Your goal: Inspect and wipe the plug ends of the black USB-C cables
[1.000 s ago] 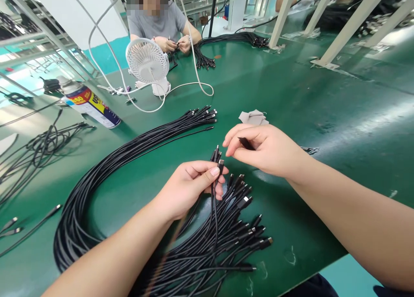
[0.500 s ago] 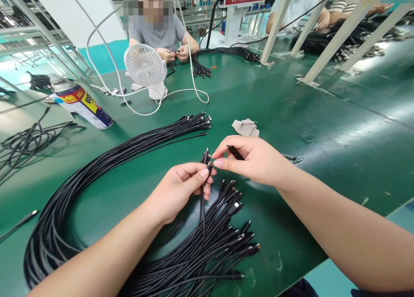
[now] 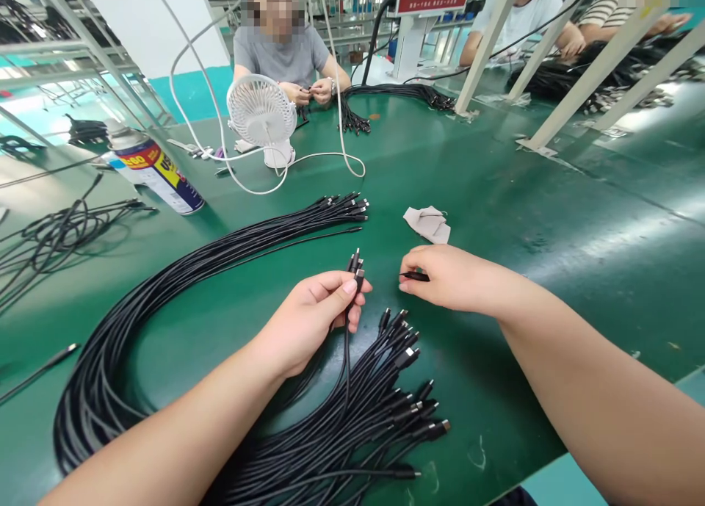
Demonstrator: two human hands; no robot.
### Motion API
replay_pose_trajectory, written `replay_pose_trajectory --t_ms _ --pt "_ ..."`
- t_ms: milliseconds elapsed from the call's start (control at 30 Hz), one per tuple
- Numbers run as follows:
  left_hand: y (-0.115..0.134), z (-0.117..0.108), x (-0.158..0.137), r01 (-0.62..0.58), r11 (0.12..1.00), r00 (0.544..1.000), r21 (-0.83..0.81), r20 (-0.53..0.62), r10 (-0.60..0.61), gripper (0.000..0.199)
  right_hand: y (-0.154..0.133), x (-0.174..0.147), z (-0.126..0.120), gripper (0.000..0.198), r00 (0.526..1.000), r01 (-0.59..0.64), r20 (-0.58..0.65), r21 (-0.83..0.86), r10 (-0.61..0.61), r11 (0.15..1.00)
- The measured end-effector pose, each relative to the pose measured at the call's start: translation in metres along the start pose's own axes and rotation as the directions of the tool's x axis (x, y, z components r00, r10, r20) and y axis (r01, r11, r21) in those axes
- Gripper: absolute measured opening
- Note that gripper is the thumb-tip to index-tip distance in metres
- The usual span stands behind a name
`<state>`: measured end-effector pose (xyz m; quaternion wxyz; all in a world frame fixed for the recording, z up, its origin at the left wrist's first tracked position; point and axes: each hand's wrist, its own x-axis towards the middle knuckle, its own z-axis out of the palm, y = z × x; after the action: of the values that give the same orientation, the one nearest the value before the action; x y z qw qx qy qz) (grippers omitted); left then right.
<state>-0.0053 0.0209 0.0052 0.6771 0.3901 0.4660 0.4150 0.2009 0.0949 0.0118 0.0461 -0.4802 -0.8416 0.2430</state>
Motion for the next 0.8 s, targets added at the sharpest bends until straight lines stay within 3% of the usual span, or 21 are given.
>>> replay_pose_trajectory --t_ms 33,167,267,333,433,533,567,667,800 --pt "-0.001 -0.001 0.001 0.003 1.000 1.000 0.006 0.001 -0.003 0.024 0.006 0.001 0.000 0.010 0.997 -0.061 0.033 -0.050 0.062 0.997" --pt "-0.003 -0.002 0.002 0.009 0.999 1.000 0.039 0.009 -0.010 0.024 0.021 0.001 -0.006 0.042 0.981 -0.184 0.047 -0.110 0.190 0.977" --pt "-0.003 -0.002 0.002 0.011 0.999 1.000 0.050 0.001 -0.011 0.025 0.024 0.001 -0.015 0.037 0.977 -0.210 0.027 -0.068 0.212 0.975" --pt "-0.003 -0.002 0.002 0.013 0.999 1.000 0.047 -0.008 -0.013 0.025 0.026 0.003 -0.021 0.035 0.976 -0.219 -0.025 -0.019 0.218 0.976" --pt "-0.003 -0.001 0.001 0.011 0.999 1.000 0.049 -0.012 -0.011 0.026 0.033 0.009 -0.025 0.044 0.943 -0.278 -0.196 -0.022 0.269 0.960" --pt "-0.003 -0.002 0.000 0.008 0.998 1.000 0.060 -0.009 -0.008 0.026 0.046 0.017 -0.020 0.029 0.906 -0.300 -0.326 -0.048 0.269 0.953" --pt "-0.003 -0.002 0.000 0.008 0.998 1.000 0.064 -0.010 -0.007 0.026 0.051 0.019 -0.016 0.026 0.902 -0.294 -0.348 -0.059 0.256 0.954" --pt "-0.002 -0.001 -0.001 0.006 0.997 1.000 0.074 -0.012 -0.005 0.027 0.064 0.028 -0.006 0.045 0.884 -0.322 -0.390 -0.104 0.260 0.941" --pt "0.000 0.000 0.000 0.004 0.997 1.000 0.081 -0.014 -0.003 0.027 0.075 0.034 -0.004 0.034 0.900 -0.337 -0.337 -0.130 0.278 0.933"
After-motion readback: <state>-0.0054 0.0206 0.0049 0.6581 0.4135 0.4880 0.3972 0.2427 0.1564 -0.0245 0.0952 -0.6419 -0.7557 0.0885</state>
